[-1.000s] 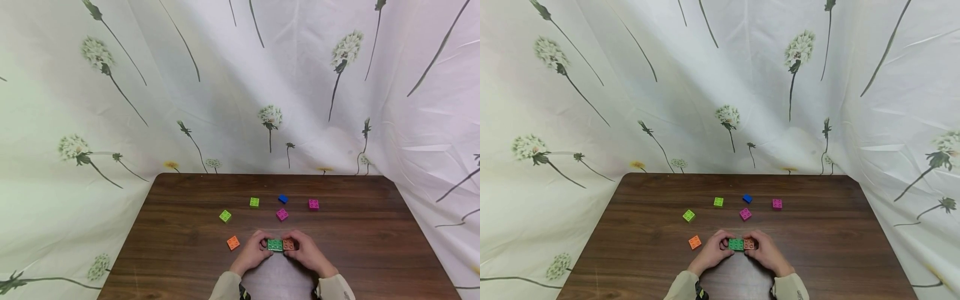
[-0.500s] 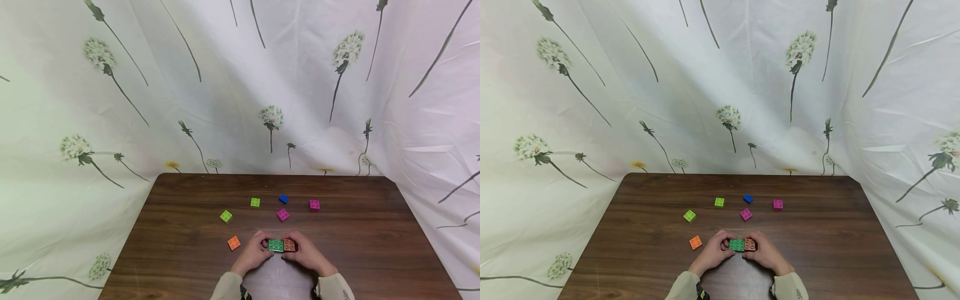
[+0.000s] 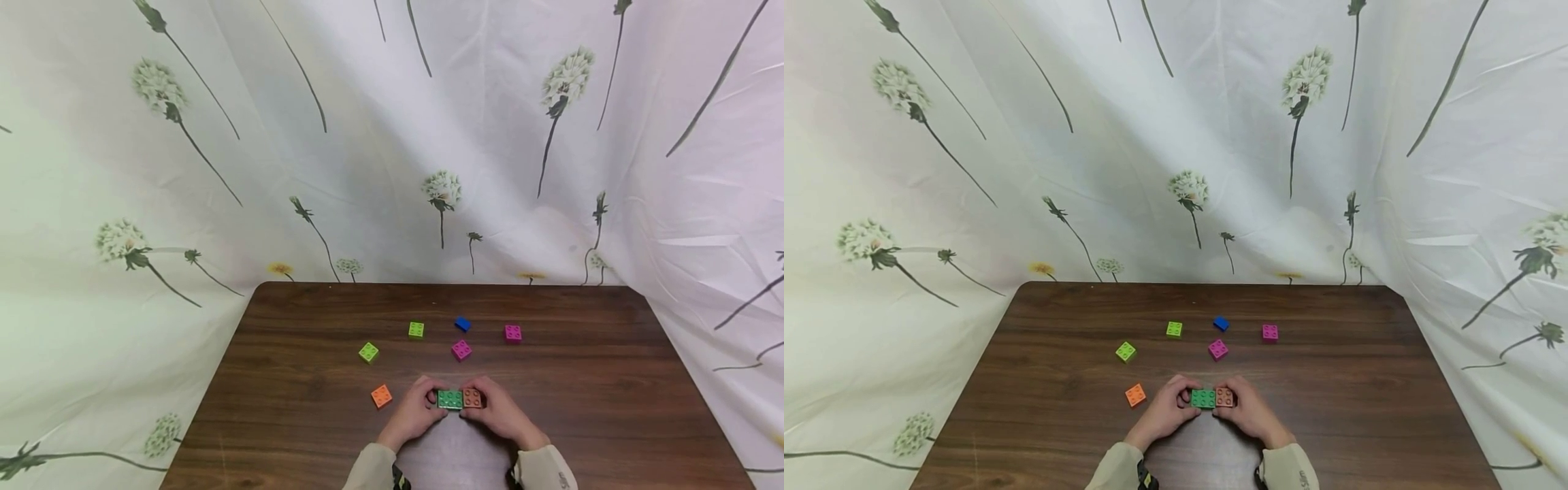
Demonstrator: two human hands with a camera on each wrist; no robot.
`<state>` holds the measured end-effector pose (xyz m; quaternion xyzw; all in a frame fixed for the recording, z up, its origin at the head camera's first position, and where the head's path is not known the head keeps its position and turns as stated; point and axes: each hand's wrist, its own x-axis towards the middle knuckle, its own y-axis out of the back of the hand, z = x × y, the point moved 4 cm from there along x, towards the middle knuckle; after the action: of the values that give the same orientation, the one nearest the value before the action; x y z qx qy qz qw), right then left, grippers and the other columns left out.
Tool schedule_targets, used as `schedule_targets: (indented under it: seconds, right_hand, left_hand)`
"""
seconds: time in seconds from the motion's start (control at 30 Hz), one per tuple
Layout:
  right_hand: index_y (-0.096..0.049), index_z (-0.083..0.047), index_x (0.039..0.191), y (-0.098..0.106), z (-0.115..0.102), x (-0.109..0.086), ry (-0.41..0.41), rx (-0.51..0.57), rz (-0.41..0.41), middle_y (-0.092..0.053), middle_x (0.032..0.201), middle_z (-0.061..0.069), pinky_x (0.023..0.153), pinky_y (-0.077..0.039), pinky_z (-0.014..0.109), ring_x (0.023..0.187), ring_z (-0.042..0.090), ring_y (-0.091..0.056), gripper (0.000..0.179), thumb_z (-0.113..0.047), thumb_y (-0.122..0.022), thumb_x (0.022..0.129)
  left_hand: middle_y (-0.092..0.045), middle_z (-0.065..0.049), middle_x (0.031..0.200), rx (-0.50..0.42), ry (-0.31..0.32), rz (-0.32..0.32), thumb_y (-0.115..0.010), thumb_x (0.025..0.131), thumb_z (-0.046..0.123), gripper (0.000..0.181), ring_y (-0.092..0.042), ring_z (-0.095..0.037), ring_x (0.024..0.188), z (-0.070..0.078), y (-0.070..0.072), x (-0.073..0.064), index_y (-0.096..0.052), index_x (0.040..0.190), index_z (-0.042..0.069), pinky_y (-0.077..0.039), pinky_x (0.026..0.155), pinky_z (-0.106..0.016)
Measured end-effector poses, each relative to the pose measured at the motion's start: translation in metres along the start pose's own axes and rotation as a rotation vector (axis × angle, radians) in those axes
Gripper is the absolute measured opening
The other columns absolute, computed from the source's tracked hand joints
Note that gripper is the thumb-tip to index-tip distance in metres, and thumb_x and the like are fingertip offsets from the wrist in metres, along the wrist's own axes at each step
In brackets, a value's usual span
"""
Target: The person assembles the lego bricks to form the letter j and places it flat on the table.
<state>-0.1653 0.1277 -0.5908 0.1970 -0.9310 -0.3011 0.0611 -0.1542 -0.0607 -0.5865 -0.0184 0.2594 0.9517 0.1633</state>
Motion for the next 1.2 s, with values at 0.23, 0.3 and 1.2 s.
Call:
schedule_targets:
  seconds: [0.23,0.3,1.2]
  right_hand:
    - [-0.065,-0.016,0.104,0.001,-0.003,0.0,-0.007,-0.029,-0.012,-0.058,0.096,-0.004,0.073,-0.038,0.023,0.082,0.006,-0.049,0.033,-0.024,-0.082,0.076]
    - [-0.065,-0.016,0.104,0.001,-0.003,0.001,-0.015,-0.035,-0.016,-0.058,0.096,-0.004,0.073,-0.038,0.023,0.083,0.006,-0.049,0.034,-0.025,-0.081,0.076]
    - [-0.065,-0.02,0.103,0.0,0.0,0.0,-0.06,-0.032,-0.032,-0.059,0.097,-0.005,0.075,-0.04,0.024,0.084,0.007,-0.05,0.033,-0.027,-0.082,0.075]
  left_hand:
    - [-0.053,0.0,0.101,0.068,-0.015,-0.026,-0.076,0.078,0.005,0.036,-0.049,-0.009,0.086,0.007,0.002,0.001,-0.064,0.112,0.009,-0.042,0.073,-0.021]
    - [-0.053,-0.001,0.104,0.118,-0.011,-0.047,-0.076,0.079,0.008,0.037,-0.05,-0.009,0.088,0.012,0.005,0.001,-0.064,0.114,0.009,-0.043,0.075,-0.022]
    - [-0.052,-0.013,0.107,0.255,0.277,0.122,-0.083,0.073,0.019,0.053,-0.056,-0.024,0.096,-0.018,0.092,-0.047,-0.059,0.117,0.003,-0.047,0.087,-0.048]
